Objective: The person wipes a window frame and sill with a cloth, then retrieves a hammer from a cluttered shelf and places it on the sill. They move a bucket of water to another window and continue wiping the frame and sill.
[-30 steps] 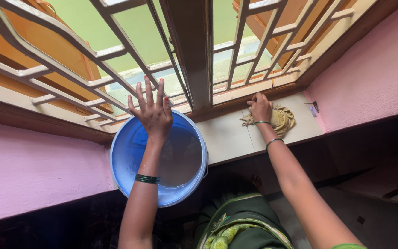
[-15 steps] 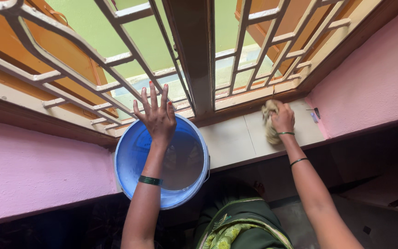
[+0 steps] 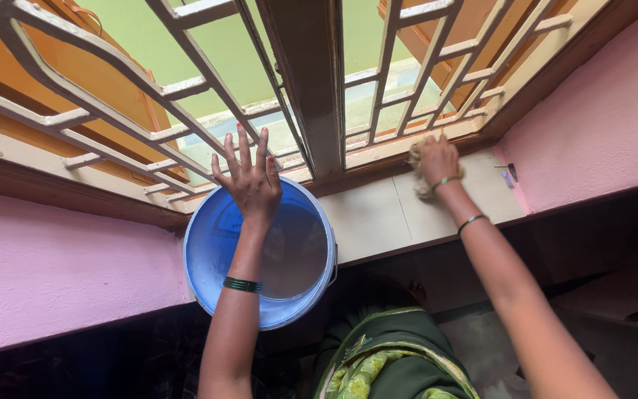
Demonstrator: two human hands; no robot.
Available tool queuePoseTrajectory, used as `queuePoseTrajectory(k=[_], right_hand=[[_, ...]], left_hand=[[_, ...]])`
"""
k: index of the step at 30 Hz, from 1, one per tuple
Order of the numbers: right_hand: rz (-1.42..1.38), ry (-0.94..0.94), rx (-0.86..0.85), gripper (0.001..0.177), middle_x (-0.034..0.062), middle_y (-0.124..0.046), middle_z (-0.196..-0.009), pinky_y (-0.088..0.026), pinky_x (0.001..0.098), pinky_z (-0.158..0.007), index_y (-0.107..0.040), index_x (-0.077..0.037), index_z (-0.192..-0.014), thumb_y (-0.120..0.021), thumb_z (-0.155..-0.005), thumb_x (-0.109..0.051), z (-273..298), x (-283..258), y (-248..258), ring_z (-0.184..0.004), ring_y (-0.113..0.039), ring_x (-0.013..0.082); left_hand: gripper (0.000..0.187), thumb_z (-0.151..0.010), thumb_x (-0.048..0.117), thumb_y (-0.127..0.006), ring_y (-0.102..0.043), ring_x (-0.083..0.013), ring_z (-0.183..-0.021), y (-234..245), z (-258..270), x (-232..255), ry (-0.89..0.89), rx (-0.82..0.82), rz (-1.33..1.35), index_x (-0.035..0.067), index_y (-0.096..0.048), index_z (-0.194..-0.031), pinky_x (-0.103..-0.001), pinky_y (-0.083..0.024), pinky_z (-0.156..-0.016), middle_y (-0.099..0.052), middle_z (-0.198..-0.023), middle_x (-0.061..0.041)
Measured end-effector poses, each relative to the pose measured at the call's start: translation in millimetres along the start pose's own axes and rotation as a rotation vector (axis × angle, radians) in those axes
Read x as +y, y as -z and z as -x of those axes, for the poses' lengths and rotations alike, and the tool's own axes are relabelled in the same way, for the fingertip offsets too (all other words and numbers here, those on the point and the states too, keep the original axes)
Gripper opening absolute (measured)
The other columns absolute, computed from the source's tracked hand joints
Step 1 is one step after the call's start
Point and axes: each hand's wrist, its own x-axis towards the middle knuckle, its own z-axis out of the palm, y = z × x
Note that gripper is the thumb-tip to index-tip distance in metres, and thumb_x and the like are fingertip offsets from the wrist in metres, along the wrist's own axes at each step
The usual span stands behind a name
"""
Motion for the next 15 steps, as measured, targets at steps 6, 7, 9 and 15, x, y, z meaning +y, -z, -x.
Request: queuePoseTrajectory(k=[6, 7, 9, 15], right_hand=[[0.007, 0.060, 0.347, 0.032, 0.0069, -0.070, -0.115, -0.055, 0.0419, -0.086, -0.082, -0.028, -0.108, -0.079, -0.083, -0.007, -4.6, -0.3, -13.7, -0.107, -0.062, 0.0279], [-0.033, 0.112, 0.388, 0.040, 0.0056, -0.070, -0.119, -0.056, 0.0398, -0.089, -0.082, -0.028, -0.113, -0.076, -0.081, -0.005, 1.4, -1.8, -22.4, -0.108, -0.062, 0.0279], [-0.112, 0.220, 0.473, 0.056, 0.0031, -0.070, -0.126, -0.057, 0.0356, -0.094, -0.082, -0.028, -0.123, -0.071, -0.076, 0.001, 9.2, 0.7, -34.6, -0.109, -0.062, 0.0279], [-0.082, 0.071, 0.024, 0.014, -0.0008, -0.075, -0.112, -0.055, 0.0409, -0.095, -0.083, -0.027, -0.102, -0.078, -0.091, -0.021, 14.5, 41.0, -22.5, -0.110, -0.064, 0.0245]], left_hand=[[0.047, -0.112, 0.033, -0.039, -0.029, -0.0348, -0.155, 0.4, -0.1, 2.1, 0.001, 0.007, 0.006, 0.026, -0.052, -0.156, -0.061, -0.012, -0.123, -0.037, -0.167, -0.012], [0.046, -0.112, 0.033, -0.039, -0.029, -0.0345, -0.155, 0.4, 0.4, 1.8, 0.000, 0.006, 0.010, 0.026, -0.052, -0.156, -0.061, -0.012, -0.123, -0.038, -0.167, -0.011], [0.047, -0.112, 0.034, -0.038, -0.029, -0.0350, -0.155, 0.4, -0.1, 1.2, -0.008, 0.008, 0.006, 0.026, -0.052, -0.156, -0.061, -0.012, -0.123, -0.038, -0.167, -0.012], [0.047, -0.113, 0.035, -0.036, -0.029, -0.0347, -0.155, -0.7, 2.0, 0.7, -0.013, 0.008, 0.002, 0.026, -0.052, -0.156, -0.061, -0.012, -0.122, -0.038, -0.167, -0.012]])
